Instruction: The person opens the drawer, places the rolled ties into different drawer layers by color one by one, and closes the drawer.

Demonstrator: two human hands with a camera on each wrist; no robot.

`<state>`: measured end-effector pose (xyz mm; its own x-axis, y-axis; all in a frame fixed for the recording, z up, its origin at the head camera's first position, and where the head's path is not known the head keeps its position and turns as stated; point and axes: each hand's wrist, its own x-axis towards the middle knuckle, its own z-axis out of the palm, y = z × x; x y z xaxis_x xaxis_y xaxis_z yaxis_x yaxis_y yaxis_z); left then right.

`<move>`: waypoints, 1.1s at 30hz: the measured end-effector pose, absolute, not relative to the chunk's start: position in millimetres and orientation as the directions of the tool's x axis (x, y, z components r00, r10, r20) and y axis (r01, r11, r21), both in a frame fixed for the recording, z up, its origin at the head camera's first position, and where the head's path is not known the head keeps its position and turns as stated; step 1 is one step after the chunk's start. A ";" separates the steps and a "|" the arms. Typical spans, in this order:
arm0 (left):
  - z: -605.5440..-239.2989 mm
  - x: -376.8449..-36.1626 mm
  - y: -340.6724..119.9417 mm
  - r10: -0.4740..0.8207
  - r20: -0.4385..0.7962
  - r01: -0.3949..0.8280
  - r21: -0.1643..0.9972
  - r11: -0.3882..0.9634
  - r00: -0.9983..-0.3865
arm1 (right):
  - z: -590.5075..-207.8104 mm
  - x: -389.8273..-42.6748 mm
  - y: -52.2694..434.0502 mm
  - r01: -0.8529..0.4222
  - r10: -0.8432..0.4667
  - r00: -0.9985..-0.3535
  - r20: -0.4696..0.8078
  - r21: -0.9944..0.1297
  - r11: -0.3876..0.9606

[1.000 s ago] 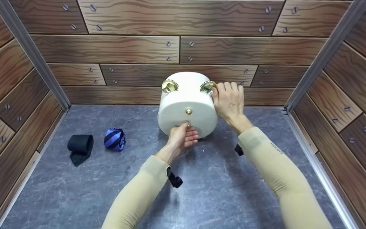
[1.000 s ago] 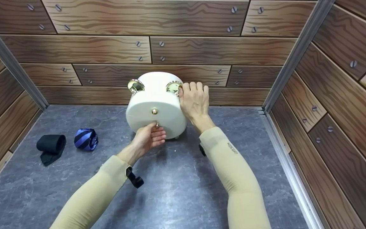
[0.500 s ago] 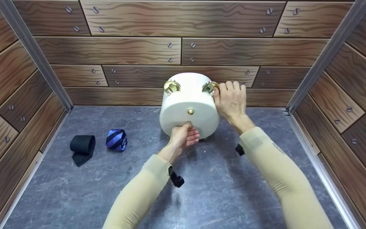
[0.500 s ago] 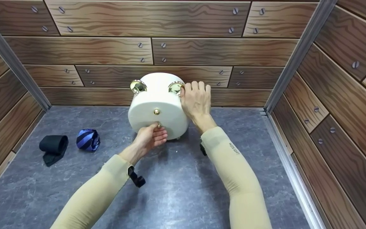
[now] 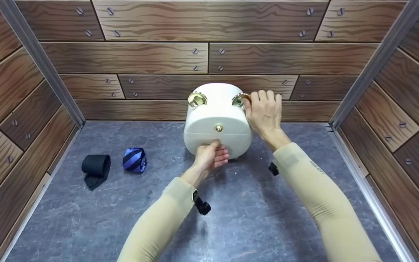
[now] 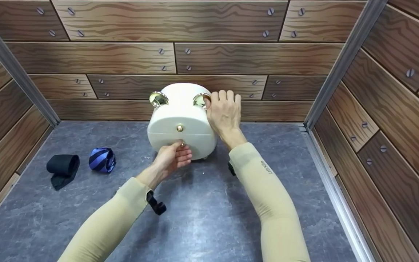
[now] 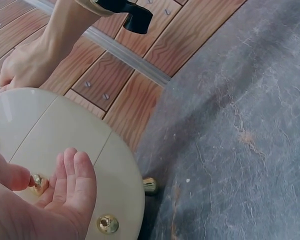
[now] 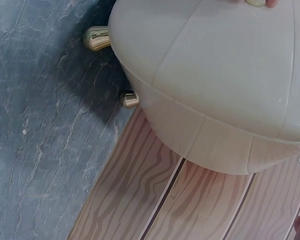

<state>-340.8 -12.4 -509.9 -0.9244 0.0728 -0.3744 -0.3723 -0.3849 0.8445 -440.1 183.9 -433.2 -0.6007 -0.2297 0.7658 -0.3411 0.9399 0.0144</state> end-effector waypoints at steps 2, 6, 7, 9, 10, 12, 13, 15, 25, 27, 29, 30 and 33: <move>-509.2 -340.5 -12.3 0.074 -0.373 -0.372 0.845 -0.383 -0.925 | -433.8 -440.4 184.2 -0.332 -0.227 -0.597 0.769 0.020 0.943; -509.9 -340.8 -12.5 0.071 -0.368 -0.366 0.849 -0.381 -0.927 | -435.4 -441.1 184.7 -0.326 -0.224 -0.602 0.767 0.020 0.945; -510.3 -340.8 -12.6 0.069 -0.366 -0.364 0.851 -0.379 -0.928 | -435.7 -441.4 184.6 -0.326 -0.224 -0.604 0.765 0.020 0.945; -511.1 -340.0 -12.6 0.066 -0.362 -0.360 0.855 -0.373 -0.930 | -436.6 -442.0 184.2 -0.330 -0.226 -0.601 0.767 0.020 0.944; -511.5 -339.3 -12.5 0.064 -0.361 -0.358 0.858 -0.369 -0.931 | -437.1 -442.0 184.1 -0.329 -0.226 -0.602 0.766 0.020 0.944; -512.4 -338.0 -12.3 0.060 -0.360 -0.356 0.861 -0.363 -0.931 | -438.0 -442.1 183.9 -0.332 -0.227 -0.601 0.766 0.019 0.943; -512.6 -337.5 -12.4 0.059 -0.360 -0.356 0.862 -0.360 -0.931 | -438.6 -442.1 183.9 -0.332 -0.227 -0.601 0.766 0.019 0.943; -512.8 -336.7 -12.2 0.060 -0.361 -0.358 0.863 -0.356 -0.931 | -439.2 -441.5 184.0 -0.332 -0.226 -0.606 0.763 0.015 0.943; -515.9 -331.9 -12.4 0.056 -0.352 -0.348 0.867 -0.355 -0.934 | -439.3 -439.0 182.4 -0.340 -0.220 -0.605 0.765 0.001 0.940; -515.5 -330.2 -12.2 0.056 -0.348 -0.344 0.868 -0.357 -0.936 | -438.9 -438.7 182.3 -0.345 -0.218 -0.598 0.772 -0.002 0.939; -515.1 -328.9 -12.0 0.057 -0.344 -0.341 0.868 -0.361 -0.937 | -438.4 -438.4 182.3 -0.347 -0.216 -0.591 0.777 -0.004 0.938; -514.7 -328.2 -12.0 0.057 -0.343 -0.340 0.867 -0.364 -0.938 | -438.2 -438.4 182.4 -0.348 -0.215 -0.590 0.778 -0.005 0.937; -514.3 -326.3 -11.7 0.056 -0.342 -0.338 0.865 -0.371 -0.938 | -437.3 -437.8 182.4 -0.344 -0.215 -0.598 0.772 -0.005 0.939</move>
